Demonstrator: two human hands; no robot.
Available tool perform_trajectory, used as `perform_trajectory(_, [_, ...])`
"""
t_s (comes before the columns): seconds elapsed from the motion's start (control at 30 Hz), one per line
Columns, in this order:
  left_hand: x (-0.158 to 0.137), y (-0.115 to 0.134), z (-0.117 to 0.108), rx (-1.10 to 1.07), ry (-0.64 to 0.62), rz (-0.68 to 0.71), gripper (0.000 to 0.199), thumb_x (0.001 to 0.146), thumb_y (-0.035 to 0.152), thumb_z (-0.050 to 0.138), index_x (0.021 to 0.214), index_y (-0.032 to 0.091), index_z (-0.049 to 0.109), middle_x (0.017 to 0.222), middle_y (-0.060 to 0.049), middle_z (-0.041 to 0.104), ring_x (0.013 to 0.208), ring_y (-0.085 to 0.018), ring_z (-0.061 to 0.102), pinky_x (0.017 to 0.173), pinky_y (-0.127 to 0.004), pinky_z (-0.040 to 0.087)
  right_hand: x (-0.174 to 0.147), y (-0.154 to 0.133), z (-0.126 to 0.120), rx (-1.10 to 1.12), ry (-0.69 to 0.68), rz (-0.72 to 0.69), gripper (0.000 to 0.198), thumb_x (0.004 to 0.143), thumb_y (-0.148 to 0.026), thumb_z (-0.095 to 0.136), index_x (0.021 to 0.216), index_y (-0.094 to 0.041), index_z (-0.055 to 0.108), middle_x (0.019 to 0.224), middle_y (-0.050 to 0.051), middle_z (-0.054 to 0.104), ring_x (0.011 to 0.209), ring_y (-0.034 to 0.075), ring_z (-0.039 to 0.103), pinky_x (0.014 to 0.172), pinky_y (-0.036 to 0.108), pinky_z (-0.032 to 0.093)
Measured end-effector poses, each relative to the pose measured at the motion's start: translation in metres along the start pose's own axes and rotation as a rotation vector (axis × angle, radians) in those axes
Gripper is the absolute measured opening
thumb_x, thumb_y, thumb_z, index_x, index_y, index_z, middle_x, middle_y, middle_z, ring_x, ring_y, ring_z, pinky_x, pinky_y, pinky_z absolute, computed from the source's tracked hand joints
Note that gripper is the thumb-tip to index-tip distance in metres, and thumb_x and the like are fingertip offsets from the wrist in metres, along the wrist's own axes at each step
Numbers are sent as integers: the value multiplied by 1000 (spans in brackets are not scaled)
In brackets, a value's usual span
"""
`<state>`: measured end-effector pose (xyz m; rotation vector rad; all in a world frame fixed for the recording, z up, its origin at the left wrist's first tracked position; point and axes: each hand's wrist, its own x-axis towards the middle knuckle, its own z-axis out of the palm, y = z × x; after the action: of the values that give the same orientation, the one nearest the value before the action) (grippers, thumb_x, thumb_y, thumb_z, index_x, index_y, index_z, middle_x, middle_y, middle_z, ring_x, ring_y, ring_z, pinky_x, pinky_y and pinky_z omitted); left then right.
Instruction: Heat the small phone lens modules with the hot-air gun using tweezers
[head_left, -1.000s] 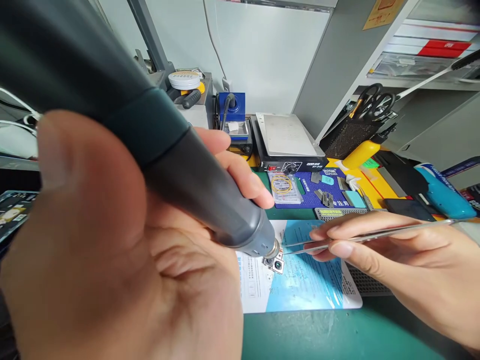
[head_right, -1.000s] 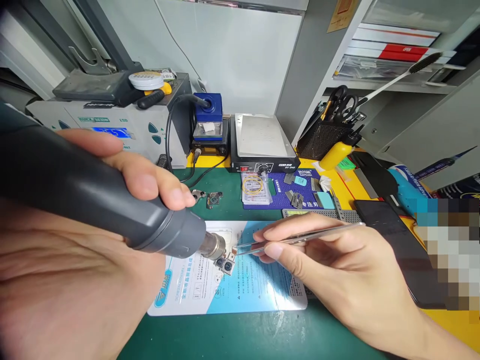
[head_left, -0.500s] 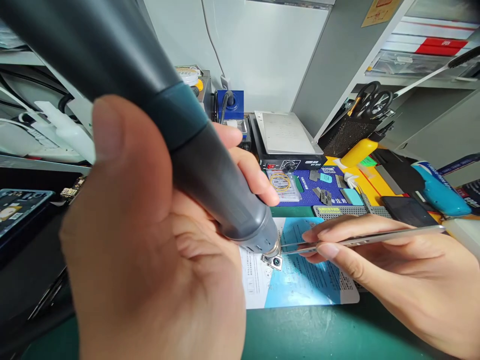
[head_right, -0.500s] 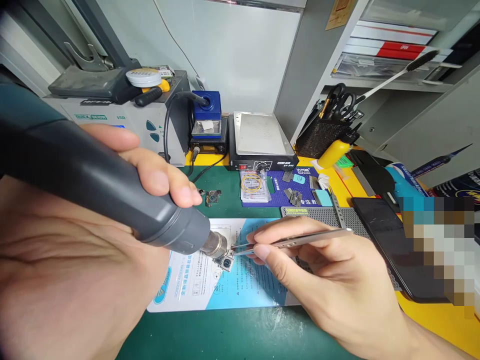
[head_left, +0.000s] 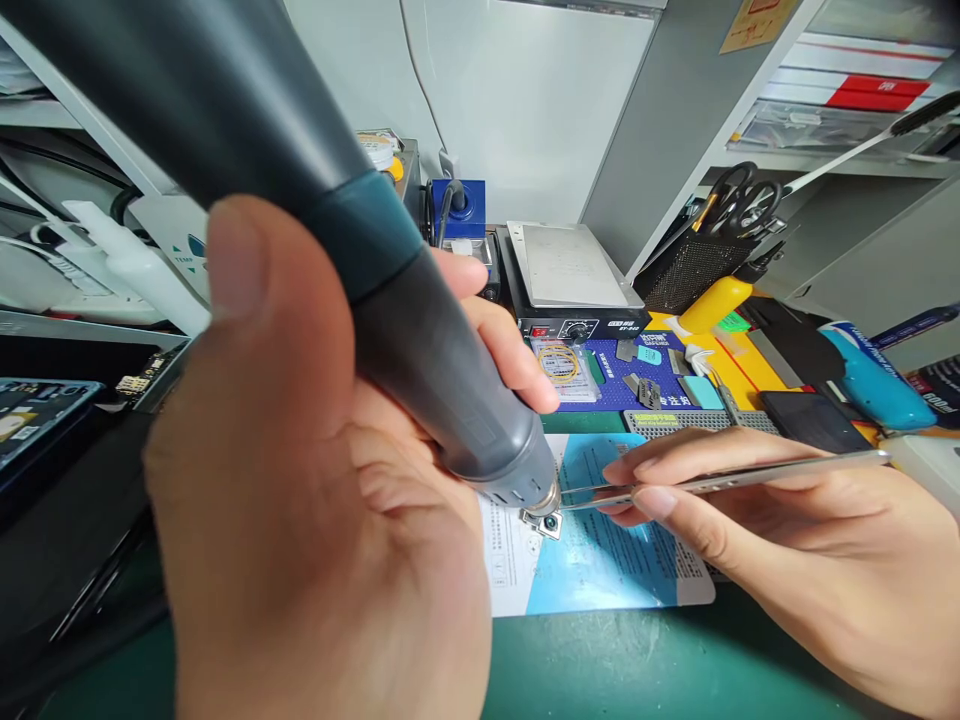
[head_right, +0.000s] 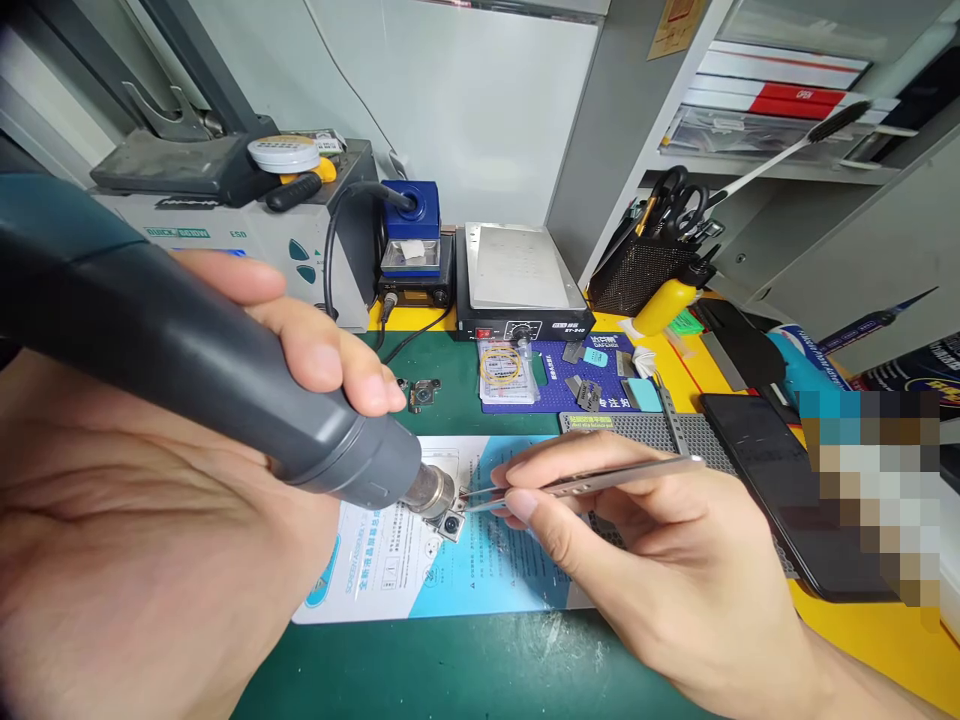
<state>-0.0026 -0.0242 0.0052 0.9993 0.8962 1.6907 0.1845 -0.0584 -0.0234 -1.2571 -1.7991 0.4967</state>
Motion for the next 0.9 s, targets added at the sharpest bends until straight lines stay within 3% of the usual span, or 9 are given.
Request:
perform_trajectory(0.3, [-5,-9,-7,-54,-85,37,48,93,65,46,100,19,60,83,-8,58,83,-30,63,93,-55,57,-3,-2,0,-16,-8,35,19,88,-33,75,73,-26,82,80,1,80,71,18,79,61,17,66])
perform_trajectory(0.53, [5,0,1,-59,-32,-80,40,87,63,58,86,23,55,71,-4,55,71,-27,61,66,-47,54,0,-5,-1,-55,-47,29,22,88,-30,73,67,-24,80,76,0,79,69,18,79,59,15,65])
perform_trajectory(0.73, [4,0,4,-67,9,-140,32,77,54,71,78,27,55,74,-5,56,74,-29,57,73,-51,51,0,-9,-2,-141,-89,-45,41,89,-29,72,48,-23,71,74,1,79,71,19,80,61,17,65])
perform_trajectory(0.9, [5,1,4,-85,3,-118,37,76,60,69,76,26,53,78,-7,53,73,-29,56,67,-52,51,3,-15,-2,-142,-85,-84,36,87,-27,73,51,-27,72,76,-1,80,69,17,79,62,15,65])
